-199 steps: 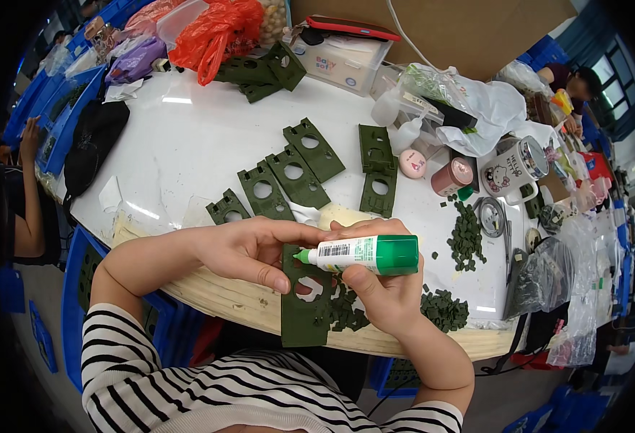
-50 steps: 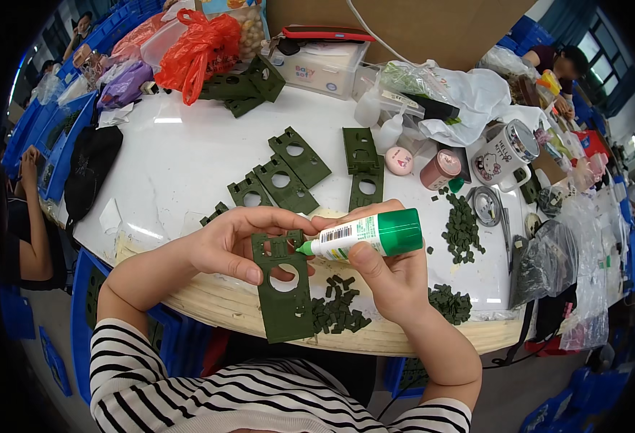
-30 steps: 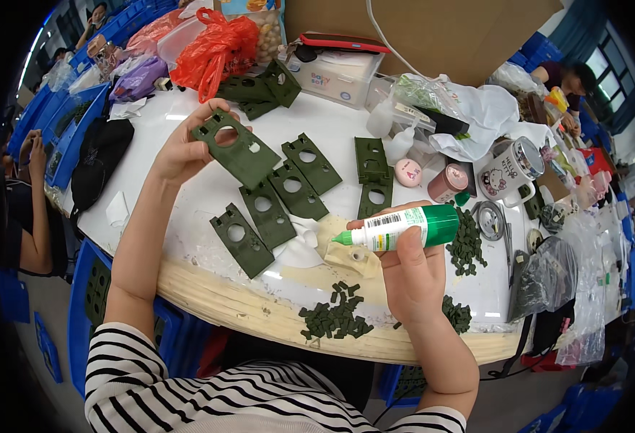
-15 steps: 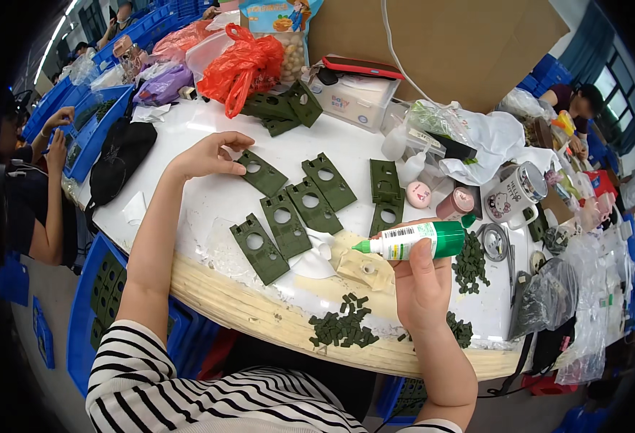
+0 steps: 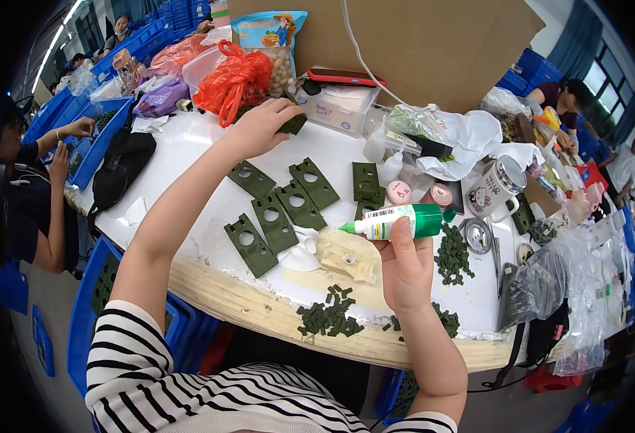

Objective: Applying glue from a tube to specific points on green plastic components on an assembly table.

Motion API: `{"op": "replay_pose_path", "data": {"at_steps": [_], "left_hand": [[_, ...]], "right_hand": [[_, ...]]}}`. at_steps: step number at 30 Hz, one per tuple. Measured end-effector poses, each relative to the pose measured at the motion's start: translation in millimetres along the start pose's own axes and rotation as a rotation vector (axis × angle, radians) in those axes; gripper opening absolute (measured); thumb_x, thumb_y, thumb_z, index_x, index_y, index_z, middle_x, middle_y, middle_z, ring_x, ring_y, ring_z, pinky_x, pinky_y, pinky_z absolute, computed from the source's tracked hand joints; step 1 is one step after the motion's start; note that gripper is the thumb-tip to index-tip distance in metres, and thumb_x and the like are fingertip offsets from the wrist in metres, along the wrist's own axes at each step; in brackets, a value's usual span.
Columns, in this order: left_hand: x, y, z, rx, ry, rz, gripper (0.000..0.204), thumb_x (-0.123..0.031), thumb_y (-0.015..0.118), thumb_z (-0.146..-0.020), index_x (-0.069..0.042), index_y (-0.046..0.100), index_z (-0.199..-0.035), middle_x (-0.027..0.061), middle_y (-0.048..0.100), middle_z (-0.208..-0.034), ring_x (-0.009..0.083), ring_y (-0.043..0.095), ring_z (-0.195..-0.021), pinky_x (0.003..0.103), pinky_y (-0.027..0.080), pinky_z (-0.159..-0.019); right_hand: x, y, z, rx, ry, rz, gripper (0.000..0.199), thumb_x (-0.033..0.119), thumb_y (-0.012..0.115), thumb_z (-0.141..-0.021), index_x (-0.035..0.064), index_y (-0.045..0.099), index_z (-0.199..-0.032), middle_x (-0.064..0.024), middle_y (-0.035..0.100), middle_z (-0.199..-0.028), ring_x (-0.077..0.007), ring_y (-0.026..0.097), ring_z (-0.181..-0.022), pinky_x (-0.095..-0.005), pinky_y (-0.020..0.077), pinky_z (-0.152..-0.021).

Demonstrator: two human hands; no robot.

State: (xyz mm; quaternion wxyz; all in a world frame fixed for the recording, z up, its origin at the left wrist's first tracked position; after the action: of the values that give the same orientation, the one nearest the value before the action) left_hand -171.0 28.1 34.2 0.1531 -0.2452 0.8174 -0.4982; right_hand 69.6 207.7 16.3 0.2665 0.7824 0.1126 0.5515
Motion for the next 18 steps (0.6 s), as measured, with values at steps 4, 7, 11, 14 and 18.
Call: {"op": "replay_pose_path", "data": {"at_steps": [4,7,11,14,18], "left_hand": [[-5.4,8.2,-11.5,0.120,0.032,-0.113,0.054,-0.009,0.069,-0.072,-0.010,0.048,-0.122,0.0098,0.052,-0.111,0.0272,0.052,-0.106,0.038,0.046,-0.089],[3.0,11.6,-15.6,0.050,0.149,-0.288,0.053,-0.008,0.067,-0.072,-0.010,0.047,-0.121,0.0093,0.052,-0.112,0.0260,0.052,-0.107,0.037,0.046,-0.088],[5.6,19.7,-25.2,-0.046,0.262,-0.450,0.045,-0.006,0.062,-0.074,-0.010,0.049,-0.117,0.0076,0.052,-0.111,0.0237,0.051,-0.108,0.034,0.045,-0.086],[5.2,30.7,-27.5,0.008,0.296,-0.515,0.040,-0.005,0.058,-0.076,-0.011,0.049,-0.114,0.0059,0.052,-0.106,0.0214,0.052,-0.104,0.032,0.044,-0.082],[5.6,49.7,-28.4,-0.007,0.322,-0.535,0.037,-0.007,0.057,-0.075,-0.010,0.051,-0.112,0.0048,0.052,-0.097,0.0197,0.053,-0.097,0.031,0.044,-0.078]], "right_hand": [[9.5,-4.0,-4.8,-0.021,-0.019,0.022,0.029,0.030,0.056,-0.093,0.0062,0.050,-0.109,-0.0067,0.059,-0.102,-0.0178,0.059,-0.092,-0.0372,0.0495,-0.084],[9.9,-1.2,-6.1,-0.009,-0.015,0.021,0.030,0.031,0.056,-0.093,0.0064,0.050,-0.109,-0.0062,0.059,-0.101,-0.0173,0.060,-0.092,-0.0365,0.0501,-0.082],[8.3,-1.2,-5.4,-0.008,-0.015,0.043,0.033,0.031,0.055,-0.093,0.0057,0.049,-0.112,-0.0059,0.059,-0.101,-0.0170,0.060,-0.092,-0.0358,0.0503,-0.082],[8.5,-1.6,-6.8,-0.004,-0.010,0.031,0.035,0.029,0.055,-0.093,0.0056,0.046,-0.118,-0.0056,0.057,-0.103,-0.0169,0.060,-0.094,-0.0353,0.0503,-0.083],[10.4,-7.4,-8.7,-0.009,-0.006,0.058,0.036,0.033,0.053,-0.094,0.0067,0.046,-0.117,-0.0065,0.057,-0.110,-0.0189,0.059,-0.098,-0.0374,0.0505,-0.084]]}}
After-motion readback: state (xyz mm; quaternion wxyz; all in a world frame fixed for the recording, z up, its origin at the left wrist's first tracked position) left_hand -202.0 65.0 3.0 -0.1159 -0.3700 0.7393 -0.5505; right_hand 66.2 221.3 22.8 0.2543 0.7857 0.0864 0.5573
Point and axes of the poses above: each hand's wrist, its own z-axis away from the middle knuckle, its own y-axis out of the palm, x = y × z, the point moved 5 cm from there along -z, towards the middle knuckle
